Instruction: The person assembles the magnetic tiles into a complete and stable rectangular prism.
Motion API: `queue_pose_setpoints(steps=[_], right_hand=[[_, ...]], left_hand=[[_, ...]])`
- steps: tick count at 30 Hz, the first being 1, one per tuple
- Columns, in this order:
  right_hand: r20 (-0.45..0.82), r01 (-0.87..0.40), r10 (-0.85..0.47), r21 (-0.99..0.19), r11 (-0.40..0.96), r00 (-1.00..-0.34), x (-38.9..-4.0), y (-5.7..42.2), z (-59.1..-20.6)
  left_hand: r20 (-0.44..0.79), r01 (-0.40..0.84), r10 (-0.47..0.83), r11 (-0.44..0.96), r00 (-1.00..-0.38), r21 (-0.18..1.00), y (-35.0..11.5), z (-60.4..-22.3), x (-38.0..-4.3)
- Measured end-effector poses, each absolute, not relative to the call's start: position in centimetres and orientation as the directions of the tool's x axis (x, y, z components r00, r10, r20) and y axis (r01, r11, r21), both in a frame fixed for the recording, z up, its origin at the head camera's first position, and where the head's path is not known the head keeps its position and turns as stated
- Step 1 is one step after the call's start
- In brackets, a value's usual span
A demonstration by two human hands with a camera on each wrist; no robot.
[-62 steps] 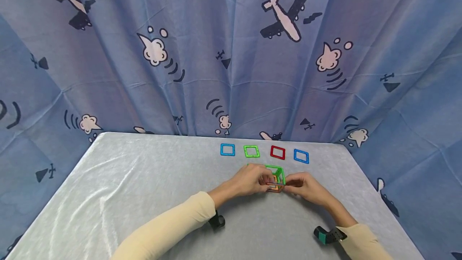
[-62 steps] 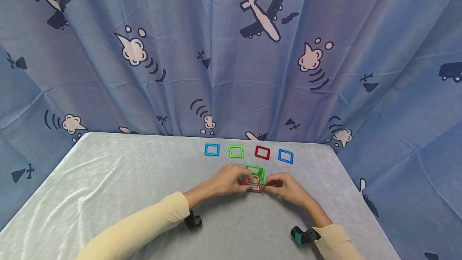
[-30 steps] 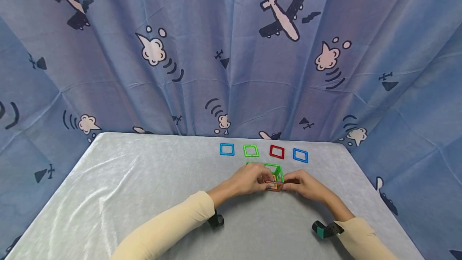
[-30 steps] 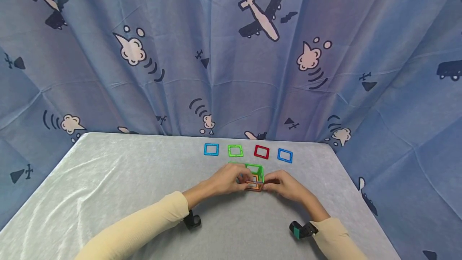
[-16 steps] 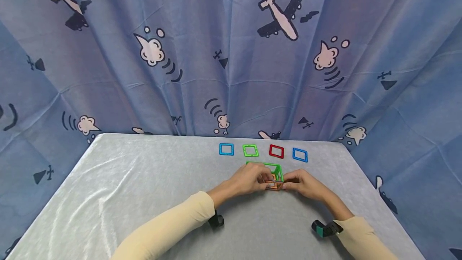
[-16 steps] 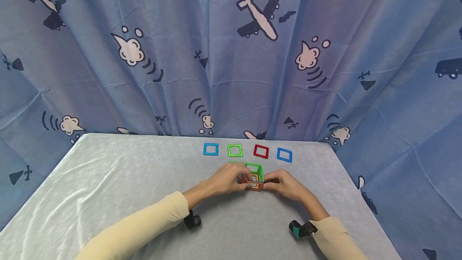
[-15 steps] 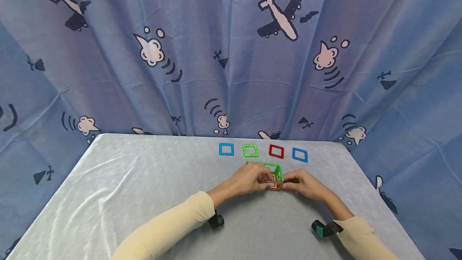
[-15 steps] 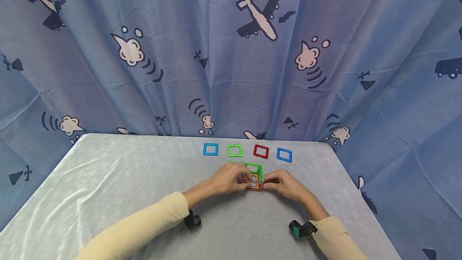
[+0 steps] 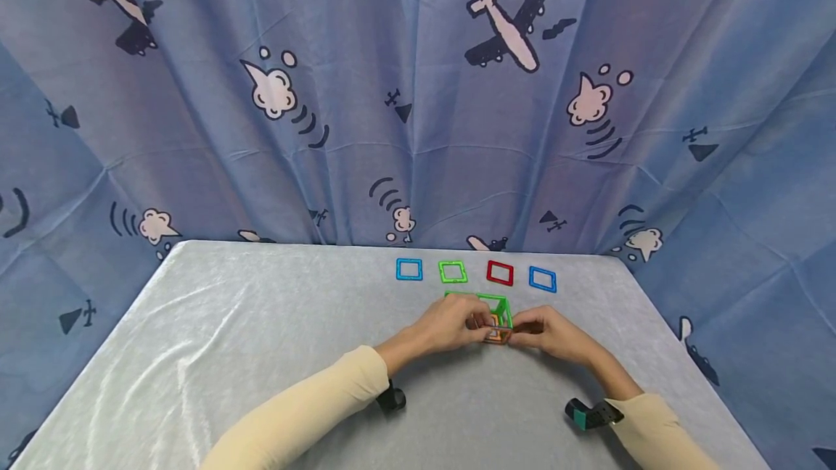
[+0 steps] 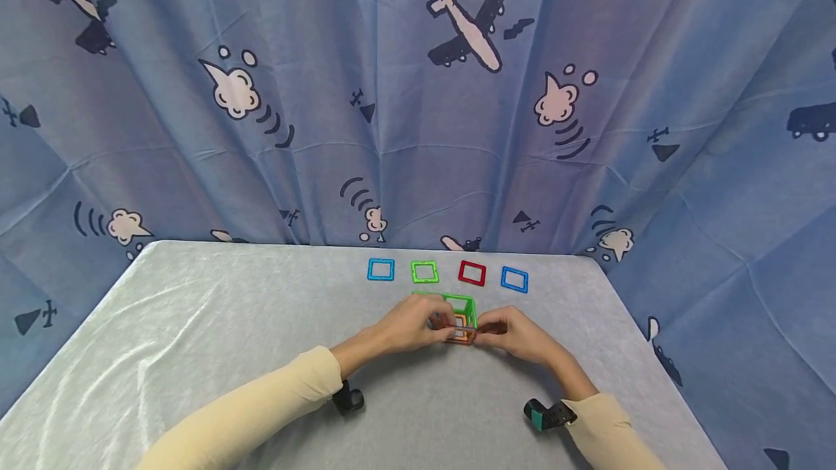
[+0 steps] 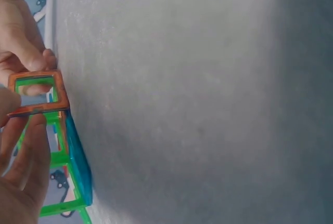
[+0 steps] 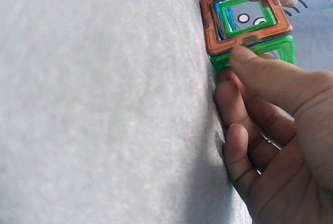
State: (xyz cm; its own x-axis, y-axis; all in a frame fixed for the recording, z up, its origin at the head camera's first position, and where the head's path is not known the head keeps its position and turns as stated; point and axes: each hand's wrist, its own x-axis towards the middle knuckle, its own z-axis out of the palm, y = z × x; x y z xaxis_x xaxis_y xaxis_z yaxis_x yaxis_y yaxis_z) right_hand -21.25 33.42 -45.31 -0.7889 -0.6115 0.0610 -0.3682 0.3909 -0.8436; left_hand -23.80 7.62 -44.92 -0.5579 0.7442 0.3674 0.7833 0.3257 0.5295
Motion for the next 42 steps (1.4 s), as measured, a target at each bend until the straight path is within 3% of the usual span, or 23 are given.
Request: queue_pose_setpoints(steps=[10,23,35,42], right_hand=[[0.096,-0.424,-0.619,-0.808,0.410,-0.780,-21.5,33.1,-45.2],[0.085,-0.418,-0.632,-0.816,0.400,-0.770,-21.8,32.8,-45.4],[0.123,-0.448,-0.631,-0.806,0.387,-0.766,-21.1,33.1,-45.4],[0.110,-0.427,-0.604,-0.805,0.412,-0.789,-20.9,33.7,-45.4]], left_hand=[[0.395,0.801,0.726,0.361,-0.563,0.477,7.7,-45.1,-24.0],[0.376,0.768,0.719,0.340,-0.584,0.543,6.4,-45.3,-24.1],[0.317,0.661,0.703,0.286,-0.637,0.694,-2.7,-44.3,-24.9],[0.218,0.544,0.676,0.316,-0.704,0.777,-8.9,-44.4,-25.3]])
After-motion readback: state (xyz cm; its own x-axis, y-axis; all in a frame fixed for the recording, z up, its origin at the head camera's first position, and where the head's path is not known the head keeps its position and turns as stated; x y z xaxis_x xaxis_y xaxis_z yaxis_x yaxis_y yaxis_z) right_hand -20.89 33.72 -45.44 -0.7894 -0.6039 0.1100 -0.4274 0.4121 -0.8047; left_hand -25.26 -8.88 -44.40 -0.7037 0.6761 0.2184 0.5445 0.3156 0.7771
